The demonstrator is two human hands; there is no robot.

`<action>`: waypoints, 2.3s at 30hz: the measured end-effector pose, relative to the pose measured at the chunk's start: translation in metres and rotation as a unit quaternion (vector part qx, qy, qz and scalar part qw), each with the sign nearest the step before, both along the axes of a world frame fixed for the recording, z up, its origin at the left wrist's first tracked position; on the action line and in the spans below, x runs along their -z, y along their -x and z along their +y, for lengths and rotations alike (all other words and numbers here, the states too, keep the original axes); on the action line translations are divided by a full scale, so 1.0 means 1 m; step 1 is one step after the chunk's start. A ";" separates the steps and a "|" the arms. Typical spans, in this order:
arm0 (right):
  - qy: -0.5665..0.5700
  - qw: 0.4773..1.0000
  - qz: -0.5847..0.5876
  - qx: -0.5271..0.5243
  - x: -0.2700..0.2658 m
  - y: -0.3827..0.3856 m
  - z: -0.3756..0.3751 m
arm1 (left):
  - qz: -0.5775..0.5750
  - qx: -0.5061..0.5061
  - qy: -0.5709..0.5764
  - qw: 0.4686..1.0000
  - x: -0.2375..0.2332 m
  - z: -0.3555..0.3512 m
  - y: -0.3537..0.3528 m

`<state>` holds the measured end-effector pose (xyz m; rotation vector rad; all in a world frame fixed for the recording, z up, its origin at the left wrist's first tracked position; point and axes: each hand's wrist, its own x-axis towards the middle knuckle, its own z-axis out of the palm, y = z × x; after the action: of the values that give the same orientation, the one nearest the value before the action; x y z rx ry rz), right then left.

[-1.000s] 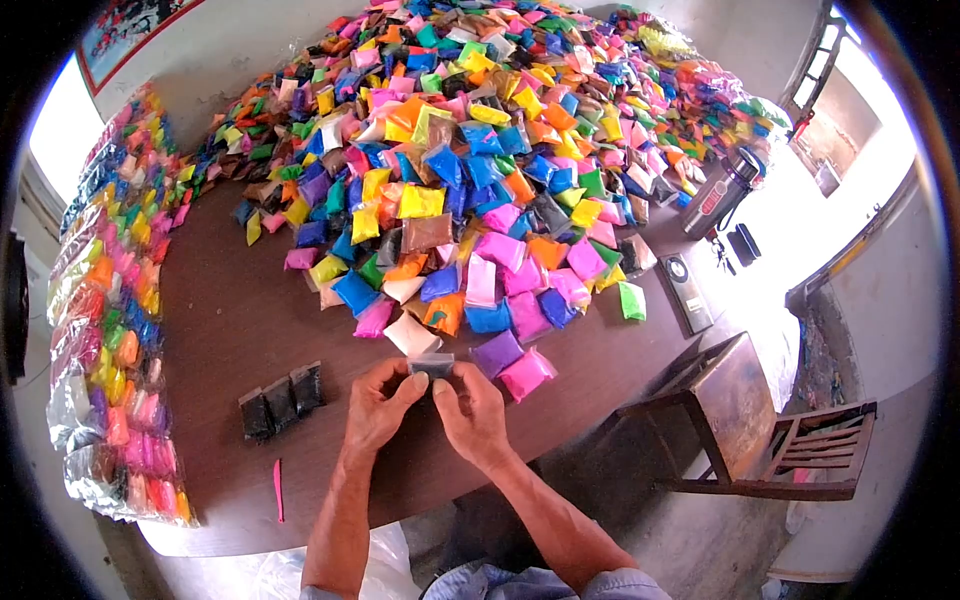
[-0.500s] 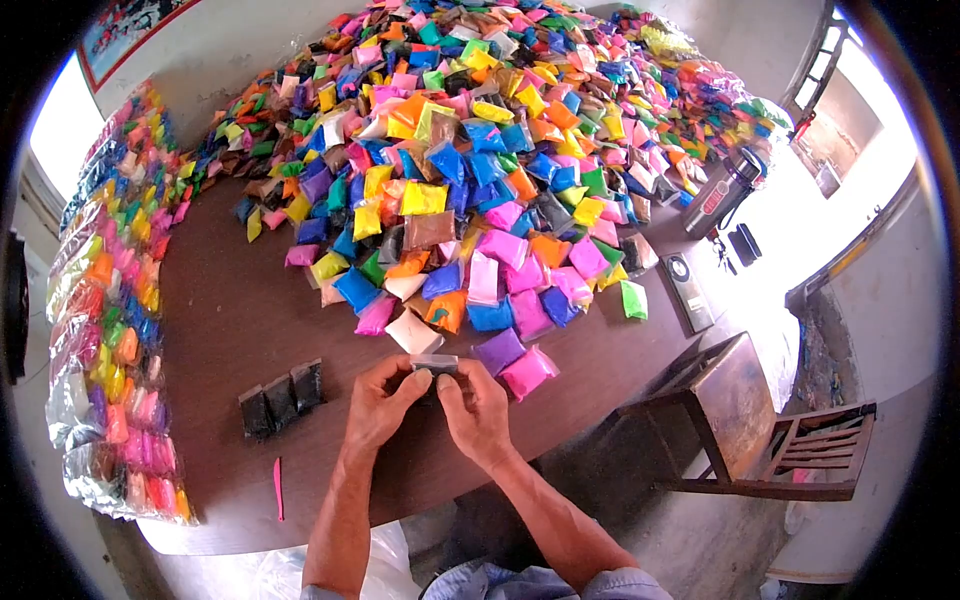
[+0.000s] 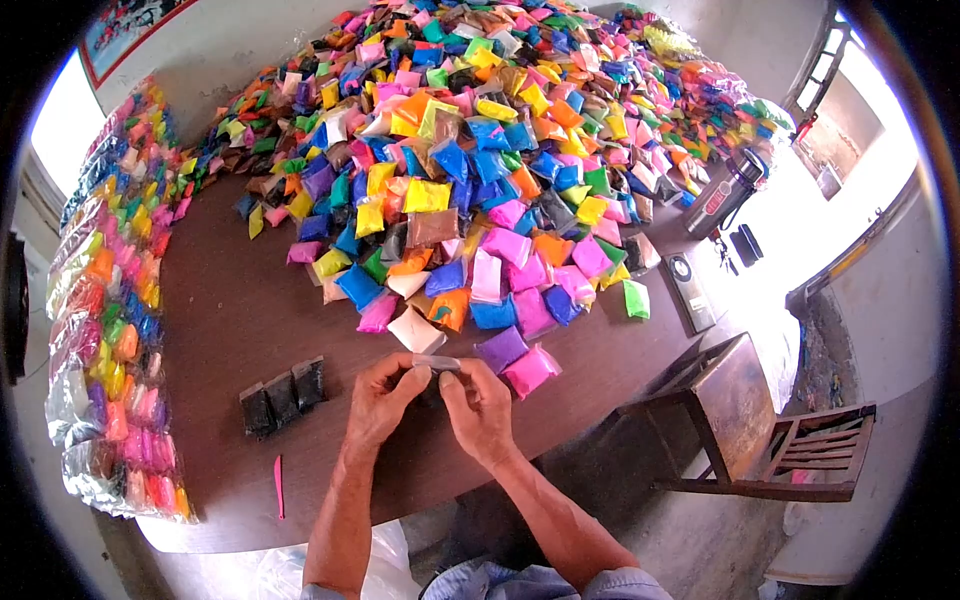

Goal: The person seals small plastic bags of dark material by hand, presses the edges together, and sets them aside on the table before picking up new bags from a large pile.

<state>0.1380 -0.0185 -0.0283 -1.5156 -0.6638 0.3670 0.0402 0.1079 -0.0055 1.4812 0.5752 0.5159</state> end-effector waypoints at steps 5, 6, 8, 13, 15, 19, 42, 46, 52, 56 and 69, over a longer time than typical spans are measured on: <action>0.008 1.000 0.000 -0.004 -0.002 0.001 0.001 | -0.024 0.000 0.001 1.000 0.002 0.002 0.002; 0.002 1.000 0.016 0.004 -0.001 0.002 0.001 | -0.025 -0.001 -0.021 0.999 0.002 0.002 0.002; -0.004 0.999 0.033 0.012 -0.002 0.003 0.001 | -0.026 -0.003 -0.043 0.999 0.004 0.002 0.002; 0.025 0.999 0.022 0.016 -0.001 0.000 -0.003 | 0.001 0.019 -0.010 1.000 0.001 0.002 0.002; 0.027 0.999 0.030 0.017 -0.001 0.000 -0.003 | -0.005 0.019 -0.009 1.000 0.001 0.001 0.000; -0.003 1.000 -0.014 0.019 0.004 -0.003 0.000 | -0.012 0.018 -0.036 0.999 -0.002 -0.004 -0.001; -0.003 1.000 -0.019 -0.021 -0.013 0.004 0.000 | 0.059 -0.017 -0.054 0.997 0.007 -0.008 0.013; -0.030 0.996 -0.086 -0.019 -0.001 0.000 0.002 | 0.017 -0.025 -0.017 0.999 -0.004 -0.023 0.024; 0.008 0.997 -0.068 -0.036 -0.013 0.004 -0.009 | 0.035 -0.077 -0.016 0.996 -0.007 -0.048 0.037; -0.018 0.998 -0.005 -0.067 -0.020 0.015 -0.027 | 0.054 -0.127 -0.007 0.990 -0.013 -0.071 0.055; 0.011 0.997 0.056 -0.056 -0.017 0.073 -0.095 | 0.064 -0.115 0.004 0.991 -0.005 -0.123 0.093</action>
<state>0.0650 -0.1136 -0.0109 -1.4707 -0.6591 0.5435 -0.0526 -0.0154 -0.0004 1.4548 0.8552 0.6002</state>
